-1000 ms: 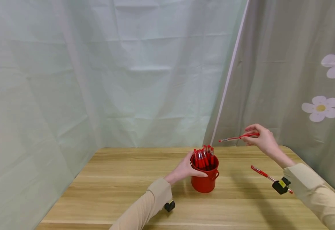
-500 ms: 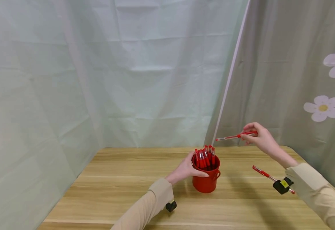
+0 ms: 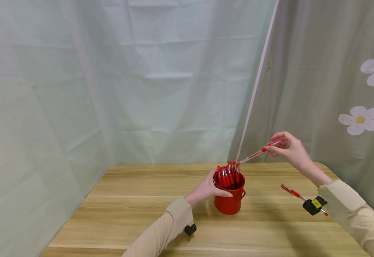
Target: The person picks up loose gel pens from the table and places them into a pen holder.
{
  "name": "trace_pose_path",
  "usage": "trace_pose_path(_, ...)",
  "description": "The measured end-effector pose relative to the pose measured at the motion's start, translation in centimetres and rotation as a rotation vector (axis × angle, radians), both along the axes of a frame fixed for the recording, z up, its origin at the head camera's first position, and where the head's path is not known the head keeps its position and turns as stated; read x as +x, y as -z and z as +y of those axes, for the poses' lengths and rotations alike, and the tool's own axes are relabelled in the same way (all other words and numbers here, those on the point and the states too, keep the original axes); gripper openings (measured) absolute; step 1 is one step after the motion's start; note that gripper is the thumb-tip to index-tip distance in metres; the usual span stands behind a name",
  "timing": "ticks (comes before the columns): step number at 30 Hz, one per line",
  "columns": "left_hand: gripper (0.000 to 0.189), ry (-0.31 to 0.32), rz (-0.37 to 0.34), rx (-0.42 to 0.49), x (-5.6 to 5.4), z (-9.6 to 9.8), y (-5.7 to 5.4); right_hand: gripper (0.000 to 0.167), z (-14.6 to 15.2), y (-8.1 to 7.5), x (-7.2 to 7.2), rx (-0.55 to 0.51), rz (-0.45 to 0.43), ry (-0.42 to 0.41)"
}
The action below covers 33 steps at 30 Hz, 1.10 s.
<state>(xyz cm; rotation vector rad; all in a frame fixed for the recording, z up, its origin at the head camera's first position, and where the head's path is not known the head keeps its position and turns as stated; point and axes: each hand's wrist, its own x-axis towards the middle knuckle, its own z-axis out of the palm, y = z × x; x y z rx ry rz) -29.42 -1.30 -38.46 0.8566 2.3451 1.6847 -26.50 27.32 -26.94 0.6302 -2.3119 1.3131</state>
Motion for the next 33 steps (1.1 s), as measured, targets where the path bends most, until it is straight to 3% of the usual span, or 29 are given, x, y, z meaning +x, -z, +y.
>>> trace_pose_path(6, 0.079, 0.002, 0.003, -0.001, 0.1, 0.0, -0.1, 0.027, -0.4, 0.1, -0.1, -0.032, 0.061, -0.087)
trace_pose_path(14, 0.081, -0.001, 0.001, -0.004, 0.2, 0.0, -0.1, 0.034, -1.7, 0.6, -0.4, -0.024, 0.085, -0.148)
trace_pose_path(23, 0.080, 0.011, 0.008, -0.007, 0.2, 0.1, 0.0, 0.040, -2.8, 1.5, -0.7, -0.007, 0.070, -0.109)
trace_pose_path(33, 0.079, 0.015, -0.010, 0.012, 0.3, 0.0, 0.2, 0.035, -3.7, 2.1, -0.4, 0.029, 0.153, -0.064)
